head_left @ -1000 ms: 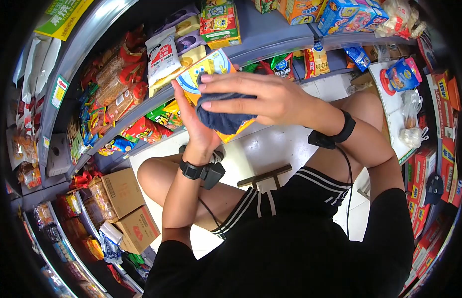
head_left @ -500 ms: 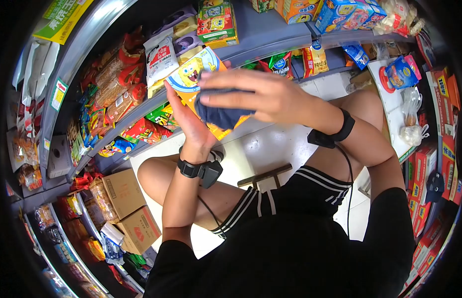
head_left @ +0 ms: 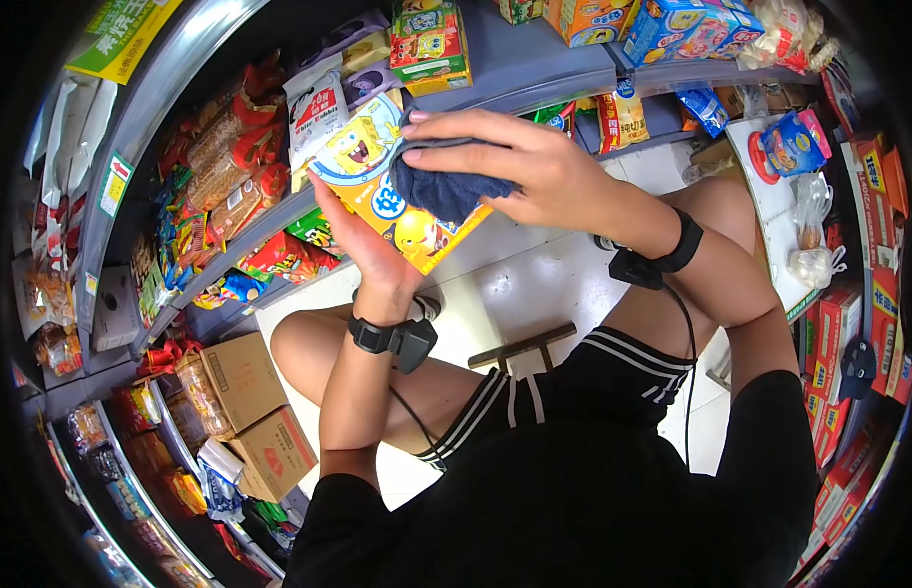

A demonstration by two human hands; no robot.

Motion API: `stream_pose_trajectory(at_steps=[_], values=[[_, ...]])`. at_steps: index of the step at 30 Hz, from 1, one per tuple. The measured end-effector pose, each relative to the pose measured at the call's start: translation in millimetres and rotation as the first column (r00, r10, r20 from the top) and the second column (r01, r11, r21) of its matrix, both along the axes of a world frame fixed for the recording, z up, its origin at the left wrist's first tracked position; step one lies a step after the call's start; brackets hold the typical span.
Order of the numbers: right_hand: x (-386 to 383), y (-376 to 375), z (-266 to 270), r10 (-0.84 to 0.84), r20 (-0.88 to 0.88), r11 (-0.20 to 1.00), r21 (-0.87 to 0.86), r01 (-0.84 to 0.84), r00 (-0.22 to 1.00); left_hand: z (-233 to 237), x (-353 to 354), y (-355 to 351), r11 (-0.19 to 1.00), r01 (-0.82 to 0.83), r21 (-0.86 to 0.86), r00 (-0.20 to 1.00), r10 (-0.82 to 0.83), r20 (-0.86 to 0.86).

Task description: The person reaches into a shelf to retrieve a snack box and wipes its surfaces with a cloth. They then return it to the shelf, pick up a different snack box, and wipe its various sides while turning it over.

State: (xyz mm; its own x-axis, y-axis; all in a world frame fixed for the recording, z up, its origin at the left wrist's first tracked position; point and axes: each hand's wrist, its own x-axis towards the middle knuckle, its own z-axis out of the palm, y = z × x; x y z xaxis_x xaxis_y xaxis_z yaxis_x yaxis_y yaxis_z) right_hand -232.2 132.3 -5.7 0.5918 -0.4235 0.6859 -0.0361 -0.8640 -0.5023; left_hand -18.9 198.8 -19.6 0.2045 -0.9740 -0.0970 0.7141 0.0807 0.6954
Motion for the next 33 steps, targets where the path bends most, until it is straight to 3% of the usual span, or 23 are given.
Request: stream_pose_trajectory(at_steps=[6, 8, 12, 16, 20, 22, 23, 30, 31, 32, 33], values=[[6, 16, 1, 0.147, -0.006, 0.989, -0.033, -0.148, 0.989, -5, 12, -8, 0.997, -0.005, -0.078, 0.999, 0.002, -0.040], [10, 22, -7, 0.194, -0.021, 0.978, -0.070, -0.195, 0.981, -3, 17, -11, 0.997, -0.033, -0.062, 0.995, 0.039, 0.088], [13, 35, -3, 0.266, -0.110, 0.948, -0.153, -0.281, 0.958, -15, 27, -14, 0.997, -0.017, -0.070, 1.000, 0.016, -0.014], [13, 31, -4, 0.270, -0.098, 0.946, -0.157, -0.282, 0.958, -19, 32, -13, 0.992, 0.058, -0.116, 0.996, -0.066, -0.065], [9, 21, -2, 0.217, -0.071, 0.966, -0.125, -0.225, 0.973, -13, 25, -12, 0.994, 0.014, -0.108, 0.999, -0.018, -0.037], [5, 14, 1, 0.159, -0.038, 0.982, -0.094, -0.161, 0.987, -3, 15, -9, 0.992, -0.115, -0.050, 0.989, 0.119, 0.087], [2, 11, 4, 0.151, -0.036, 0.988, -0.027, -0.152, 0.988, -6, 17, -10, 0.995, -0.065, -0.076, 0.998, 0.065, -0.008], [-5, -21, -1, -0.111, 0.085, 0.981, 0.168, 0.095, 0.990, -3, 16, -8, 0.990, 0.024, -0.142, 0.998, -0.031, -0.052], [-7, -22, 3, -0.121, 0.083, 0.955, 0.280, 0.094, 0.989, -3, 16, -5, 0.980, 0.075, -0.184, 0.993, -0.091, -0.081], [-6, -23, -1, -0.120, 0.082, 0.956, 0.279, 0.093, 0.989, -4, 16, -3, 0.980, 0.074, -0.185, 0.992, -0.090, -0.083], [-3, -25, -7, -0.101, 0.164, 0.895, 0.445, 0.018, 0.981, -5, 15, 0, 0.995, 0.000, -0.096, 0.999, -0.003, -0.032]])
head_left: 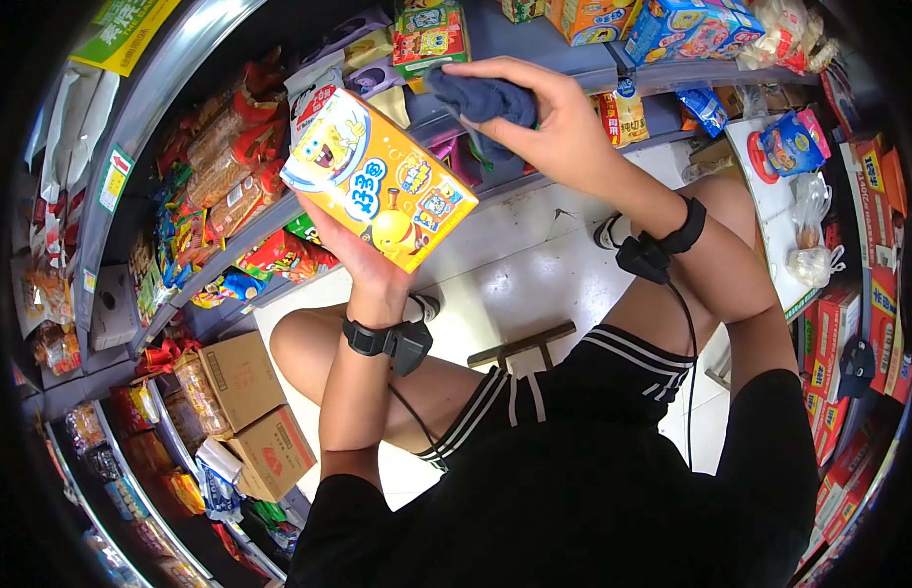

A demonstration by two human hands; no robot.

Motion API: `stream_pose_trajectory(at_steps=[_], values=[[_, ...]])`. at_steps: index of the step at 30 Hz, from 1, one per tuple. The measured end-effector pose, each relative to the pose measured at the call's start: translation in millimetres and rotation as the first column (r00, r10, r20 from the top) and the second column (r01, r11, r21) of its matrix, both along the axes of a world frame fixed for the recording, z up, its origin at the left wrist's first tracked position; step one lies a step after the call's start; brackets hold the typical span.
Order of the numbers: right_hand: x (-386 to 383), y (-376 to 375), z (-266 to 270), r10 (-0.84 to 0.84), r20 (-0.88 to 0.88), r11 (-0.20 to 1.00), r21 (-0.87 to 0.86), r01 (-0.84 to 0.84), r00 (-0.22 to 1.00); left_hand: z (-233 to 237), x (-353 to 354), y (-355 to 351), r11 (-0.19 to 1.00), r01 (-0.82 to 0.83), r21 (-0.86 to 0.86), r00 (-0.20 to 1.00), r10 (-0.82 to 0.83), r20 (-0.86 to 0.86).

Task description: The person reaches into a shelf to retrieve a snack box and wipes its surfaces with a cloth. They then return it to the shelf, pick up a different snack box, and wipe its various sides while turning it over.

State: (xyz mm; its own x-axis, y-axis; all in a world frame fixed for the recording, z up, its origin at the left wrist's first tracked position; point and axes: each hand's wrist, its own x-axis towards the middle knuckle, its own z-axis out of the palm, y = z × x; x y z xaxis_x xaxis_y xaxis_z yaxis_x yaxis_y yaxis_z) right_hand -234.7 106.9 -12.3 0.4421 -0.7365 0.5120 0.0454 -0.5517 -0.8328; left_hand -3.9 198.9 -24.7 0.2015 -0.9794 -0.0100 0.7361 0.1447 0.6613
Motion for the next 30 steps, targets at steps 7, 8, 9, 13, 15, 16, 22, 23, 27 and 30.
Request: stream_pose_trajectory(at_steps=[7, 8, 9, 13, 15, 16, 22, 23, 27, 30], values=[[5, 2, -8, 0.065, 0.130, 0.955, 0.281, -0.100, 0.989, -1, -1, -3, 0.979, -0.062, 0.194, 0.998, 0.055, 0.039], [7, 2, -10, 0.076, 0.132, 0.966, 0.235, -0.106, 0.988, -2, -1, -5, 0.974, -0.034, 0.224, 0.999, 0.025, 0.044], [10, 3, -14, 0.077, 0.132, 0.966, 0.236, -0.107, 0.988, -2, -2, -5, 0.967, -0.007, 0.254, 0.999, -0.006, 0.049], [17, 7, -21, 0.060, 0.184, 0.962, 0.251, -0.106, 0.981, 1, -5, 3, 0.948, 0.100, 0.303, 0.994, -0.078, -0.082], [18, 7, -22, 0.058, 0.160, 0.959, 0.266, -0.100, 0.985, 8, -7, 3, 0.947, 0.096, 0.307, 0.994, -0.076, -0.075], [17, 5, -22, 0.060, 0.162, 0.958, 0.268, -0.102, 0.985, 10, -7, 2, 0.952, 0.118, 0.282, 0.991, -0.096, -0.092], [20, 8, -18, 0.068, 0.158, 0.960, 0.257, -0.107, 0.985, 9, -9, 1, 0.954, 0.131, 0.270, 0.988, -0.147, 0.040], [20, 9, -16, 0.071, 0.150, 0.962, 0.253, -0.108, 0.986, 8, -9, 1, 0.955, 0.115, 0.272, 0.990, -0.132, 0.045], [19, 12, -9, 0.108, 0.131, 0.947, 0.289, -0.143, 0.985, 7, -8, 2, 0.961, 0.115, 0.251, 0.991, -0.130, 0.041], [20, 12, -9, 0.112, 0.129, 0.950, 0.276, -0.144, 0.985, 9, -9, 2, 0.965, 0.073, 0.254, 0.995, -0.087, 0.047]])
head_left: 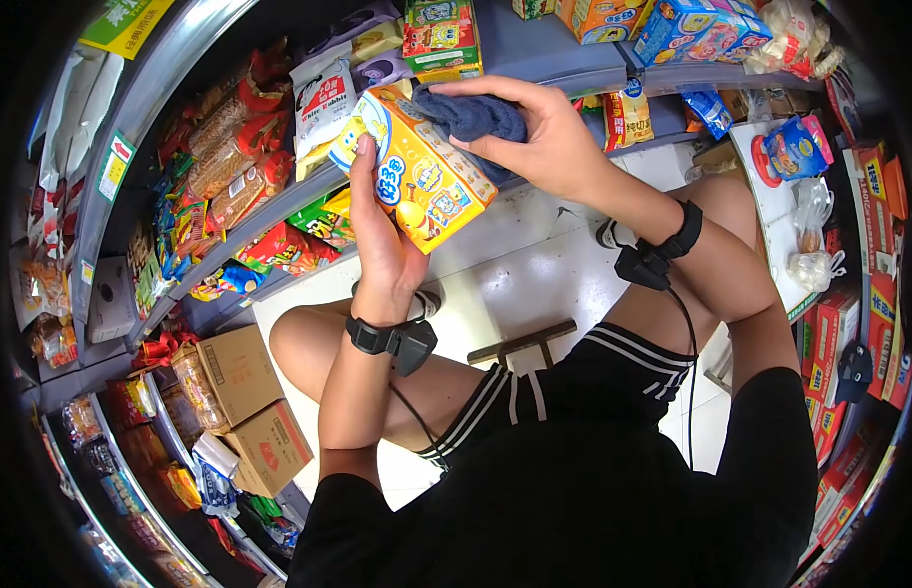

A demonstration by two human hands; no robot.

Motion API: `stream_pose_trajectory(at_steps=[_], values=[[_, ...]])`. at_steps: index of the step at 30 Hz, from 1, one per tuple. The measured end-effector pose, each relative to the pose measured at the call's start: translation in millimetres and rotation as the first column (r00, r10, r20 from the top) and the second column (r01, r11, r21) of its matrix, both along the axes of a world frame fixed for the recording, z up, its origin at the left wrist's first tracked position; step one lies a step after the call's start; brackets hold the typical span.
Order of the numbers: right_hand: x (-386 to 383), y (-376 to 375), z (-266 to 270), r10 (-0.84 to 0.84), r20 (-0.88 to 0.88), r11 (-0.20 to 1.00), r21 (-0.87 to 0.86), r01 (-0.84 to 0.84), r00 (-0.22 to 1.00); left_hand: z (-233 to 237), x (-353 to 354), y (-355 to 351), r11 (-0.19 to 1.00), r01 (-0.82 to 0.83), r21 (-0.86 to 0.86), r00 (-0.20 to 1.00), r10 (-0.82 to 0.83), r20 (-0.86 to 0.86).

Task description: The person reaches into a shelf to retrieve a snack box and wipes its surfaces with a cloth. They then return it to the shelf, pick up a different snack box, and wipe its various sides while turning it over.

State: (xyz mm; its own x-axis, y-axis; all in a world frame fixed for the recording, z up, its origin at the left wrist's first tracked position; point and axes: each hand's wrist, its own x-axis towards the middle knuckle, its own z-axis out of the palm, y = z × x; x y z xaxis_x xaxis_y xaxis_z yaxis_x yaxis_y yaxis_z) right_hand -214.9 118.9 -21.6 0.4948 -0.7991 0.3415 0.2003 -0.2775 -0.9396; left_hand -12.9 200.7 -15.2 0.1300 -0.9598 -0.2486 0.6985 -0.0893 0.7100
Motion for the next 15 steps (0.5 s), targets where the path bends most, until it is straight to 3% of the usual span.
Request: stream_pose_trajectory(at_steps=[5, 15], values=[[-4, 3, 1, 0.014, -0.072, 0.996, -0.087, -0.020, 0.997, 1, 3, -1, 0.994, -0.106, -0.019, 0.994, 0.106, -0.008], [-9, 7, 0, 0.020, -0.100, 0.992, -0.124, -0.032, 0.995, -2, 8, -6, 0.989, -0.146, -0.037, 0.989, 0.147, 0.019]])
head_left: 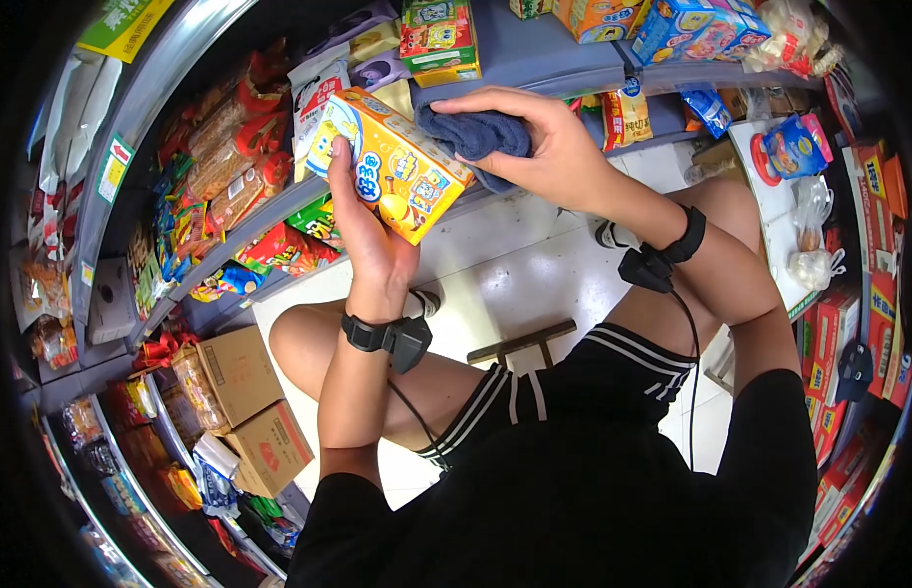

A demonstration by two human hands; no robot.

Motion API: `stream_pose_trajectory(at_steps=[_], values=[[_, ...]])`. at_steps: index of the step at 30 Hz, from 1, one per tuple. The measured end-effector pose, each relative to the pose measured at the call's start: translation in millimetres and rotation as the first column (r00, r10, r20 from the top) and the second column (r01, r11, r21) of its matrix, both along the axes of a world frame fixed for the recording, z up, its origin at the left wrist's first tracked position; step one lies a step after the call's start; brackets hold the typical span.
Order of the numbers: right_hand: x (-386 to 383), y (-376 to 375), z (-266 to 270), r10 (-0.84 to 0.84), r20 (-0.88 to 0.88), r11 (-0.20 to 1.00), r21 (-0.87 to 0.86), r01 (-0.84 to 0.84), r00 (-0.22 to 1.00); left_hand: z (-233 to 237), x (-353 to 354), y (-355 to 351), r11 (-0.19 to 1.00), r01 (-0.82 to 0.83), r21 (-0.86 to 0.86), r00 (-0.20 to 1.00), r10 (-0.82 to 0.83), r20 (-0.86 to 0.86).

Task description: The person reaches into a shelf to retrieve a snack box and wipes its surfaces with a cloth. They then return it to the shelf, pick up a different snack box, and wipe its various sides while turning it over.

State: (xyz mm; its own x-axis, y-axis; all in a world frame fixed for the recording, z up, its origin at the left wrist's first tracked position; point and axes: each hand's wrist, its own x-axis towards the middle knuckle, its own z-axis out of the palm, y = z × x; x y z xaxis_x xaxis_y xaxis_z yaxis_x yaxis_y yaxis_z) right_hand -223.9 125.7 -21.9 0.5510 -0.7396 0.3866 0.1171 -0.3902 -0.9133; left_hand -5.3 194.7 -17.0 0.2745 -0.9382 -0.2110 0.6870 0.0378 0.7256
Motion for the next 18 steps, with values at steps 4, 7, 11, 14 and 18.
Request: stream_pose_trajectory(at_steps=[4, 7, 11, 14, 18], values=[[5, -3, -1, -0.061, 0.111, 0.997, -0.045, 0.066, 0.992, -2, -2, -1, 0.999, 0.049, -0.003, 0.998, -0.049, -0.029], [5, -5, 0, -0.076, 0.140, 0.996, -0.036, 0.082, 0.987, -3, -7, -1, 0.995, 0.085, 0.057, 0.996, -0.087, 0.025], [7, -8, 0, -0.116, 0.159, 0.990, -0.061, 0.127, 0.980, -3, -16, 2, 0.973, 0.216, 0.076, 0.976, -0.216, 0.000], [6, -10, 3, -0.118, 0.172, 0.991, -0.044, 0.127, 0.978, -4, -16, 3, 0.960, 0.271, 0.074, 0.962, -0.271, -0.017], [3, -6, 2, -0.104, 0.150, 0.985, -0.124, 0.123, 0.983, 3, -18, 3, 0.981, 0.174, 0.083, 0.984, -0.176, 0.021]])
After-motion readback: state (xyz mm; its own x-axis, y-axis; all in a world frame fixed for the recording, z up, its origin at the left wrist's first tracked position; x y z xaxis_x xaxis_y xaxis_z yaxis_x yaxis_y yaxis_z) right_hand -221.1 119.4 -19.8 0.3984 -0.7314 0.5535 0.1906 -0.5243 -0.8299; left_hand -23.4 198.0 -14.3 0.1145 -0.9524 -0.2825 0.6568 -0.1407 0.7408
